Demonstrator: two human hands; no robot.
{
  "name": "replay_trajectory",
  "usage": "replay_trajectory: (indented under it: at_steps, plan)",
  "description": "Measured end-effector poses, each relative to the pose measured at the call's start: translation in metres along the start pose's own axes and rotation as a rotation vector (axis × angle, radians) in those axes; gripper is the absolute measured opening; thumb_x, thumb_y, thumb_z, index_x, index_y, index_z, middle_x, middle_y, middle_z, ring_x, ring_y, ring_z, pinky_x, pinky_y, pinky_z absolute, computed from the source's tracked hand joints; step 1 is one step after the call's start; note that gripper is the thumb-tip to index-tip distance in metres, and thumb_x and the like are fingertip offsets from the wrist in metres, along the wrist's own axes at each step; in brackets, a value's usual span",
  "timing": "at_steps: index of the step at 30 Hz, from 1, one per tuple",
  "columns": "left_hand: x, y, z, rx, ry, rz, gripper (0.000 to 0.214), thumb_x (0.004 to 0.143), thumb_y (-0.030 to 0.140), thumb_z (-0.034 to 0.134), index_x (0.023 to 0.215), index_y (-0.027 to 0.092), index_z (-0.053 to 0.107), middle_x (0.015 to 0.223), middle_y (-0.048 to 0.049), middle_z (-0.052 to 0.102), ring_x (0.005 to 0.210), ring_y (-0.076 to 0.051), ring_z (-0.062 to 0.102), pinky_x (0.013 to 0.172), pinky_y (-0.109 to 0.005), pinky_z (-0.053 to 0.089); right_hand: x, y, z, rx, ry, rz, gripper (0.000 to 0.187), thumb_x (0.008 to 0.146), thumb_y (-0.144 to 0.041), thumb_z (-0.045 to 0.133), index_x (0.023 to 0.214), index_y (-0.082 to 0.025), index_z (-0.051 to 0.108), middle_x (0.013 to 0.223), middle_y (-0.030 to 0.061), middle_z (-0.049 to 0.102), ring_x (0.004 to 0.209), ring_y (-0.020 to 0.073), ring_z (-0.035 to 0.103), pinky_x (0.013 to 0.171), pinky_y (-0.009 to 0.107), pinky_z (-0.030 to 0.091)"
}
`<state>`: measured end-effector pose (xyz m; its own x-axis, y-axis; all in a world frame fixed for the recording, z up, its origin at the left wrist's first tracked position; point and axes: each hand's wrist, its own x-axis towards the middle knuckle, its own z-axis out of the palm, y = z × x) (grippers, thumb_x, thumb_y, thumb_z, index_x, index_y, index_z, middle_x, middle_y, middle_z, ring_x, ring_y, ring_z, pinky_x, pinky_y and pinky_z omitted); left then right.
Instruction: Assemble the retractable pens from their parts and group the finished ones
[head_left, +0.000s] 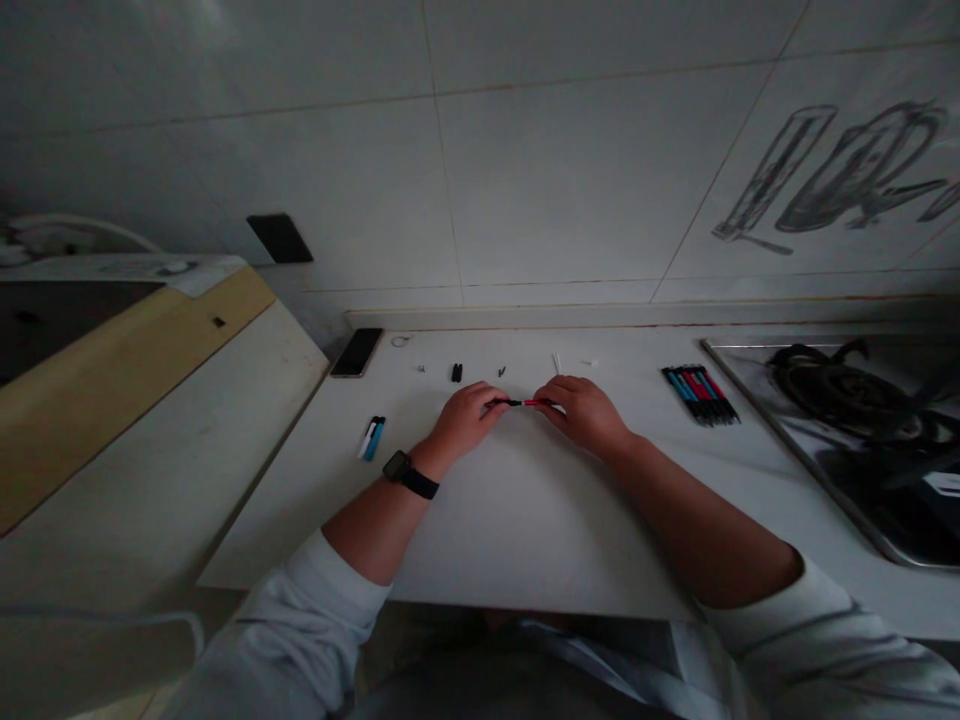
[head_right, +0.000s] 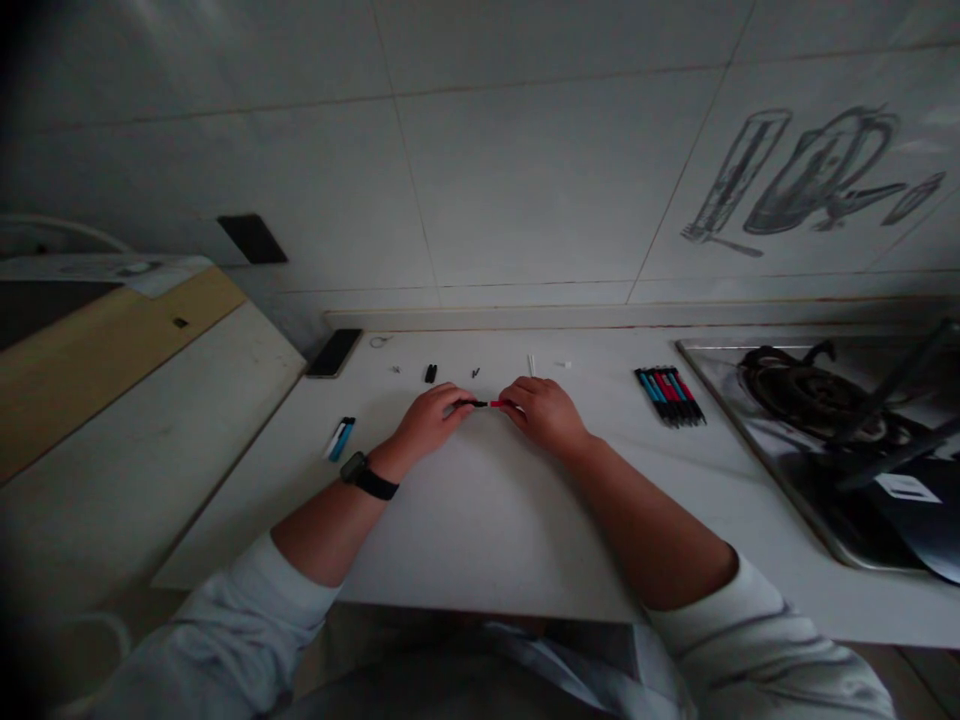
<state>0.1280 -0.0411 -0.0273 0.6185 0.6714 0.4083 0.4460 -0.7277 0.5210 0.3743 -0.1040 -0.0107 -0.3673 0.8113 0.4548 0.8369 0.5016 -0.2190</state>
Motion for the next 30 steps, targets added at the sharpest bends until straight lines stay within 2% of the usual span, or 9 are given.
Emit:
replay_trajectory:
  at_steps: [5, 11, 20, 30]
  plan:
    - [0.000, -0.001, 0.000, -0.008, -0.045, -0.017, 0.018, 0.101, 0.030, 0.059, 0.104, 0.022, 0.075, 0.101, -0.0050, 0.075, 0.096, -0.021, 0.068, 0.089, -0.036, 0.053, 0.000, -0.004, 0.002, 0.030, -0.009, -0.006, 0.023, 0.103, -0.033, 0.056, 0.103, -0.020, 0.075, 0.098, 0.0103, 0.074, 0.089, 0.0233, 0.066, 0.082, 0.036, 0.046]
    - [0.000, 0.000, -0.001, -0.044, -0.108, -0.056, 0.018, 0.099, 0.020, 0.057, 0.097, 0.022, 0.075, 0.091, -0.0029, 0.076, 0.088, -0.020, 0.068, 0.084, -0.034, 0.052, 0.000, -0.005, 0.005, 0.031, -0.010, -0.023, 0.023, 0.103, -0.032, 0.055, 0.100, -0.020, 0.074, 0.095, 0.0101, 0.073, 0.087, 0.0226, 0.065, 0.082, 0.035, 0.045]
    - [0.000, 0.005, -0.001, -0.020, -0.182, -0.131, 0.030, 0.103, 0.028, 0.052, 0.082, 0.018, 0.071, 0.079, -0.0037, 0.071, 0.076, -0.017, 0.063, 0.074, -0.028, 0.046, 0.000, -0.008, 0.007, -0.027, 0.006, -0.090, 0.019, 0.102, -0.026, 0.058, 0.097, -0.017, 0.074, 0.093, 0.0087, 0.072, 0.084, 0.0206, 0.064, 0.080, 0.033, 0.042]
    - [-0.001, 0.002, 0.002, -0.111, -0.196, -0.179, 0.033, 0.103, 0.028, 0.049, 0.075, 0.018, 0.065, 0.066, 0.0003, 0.062, 0.064, -0.015, 0.057, 0.064, -0.026, 0.039, 0.000, -0.011, 0.003, -0.065, 0.047, -0.144, 0.019, 0.102, -0.025, 0.058, 0.096, -0.017, 0.074, 0.093, 0.0088, 0.073, 0.085, 0.0215, 0.065, 0.083, 0.035, 0.042]
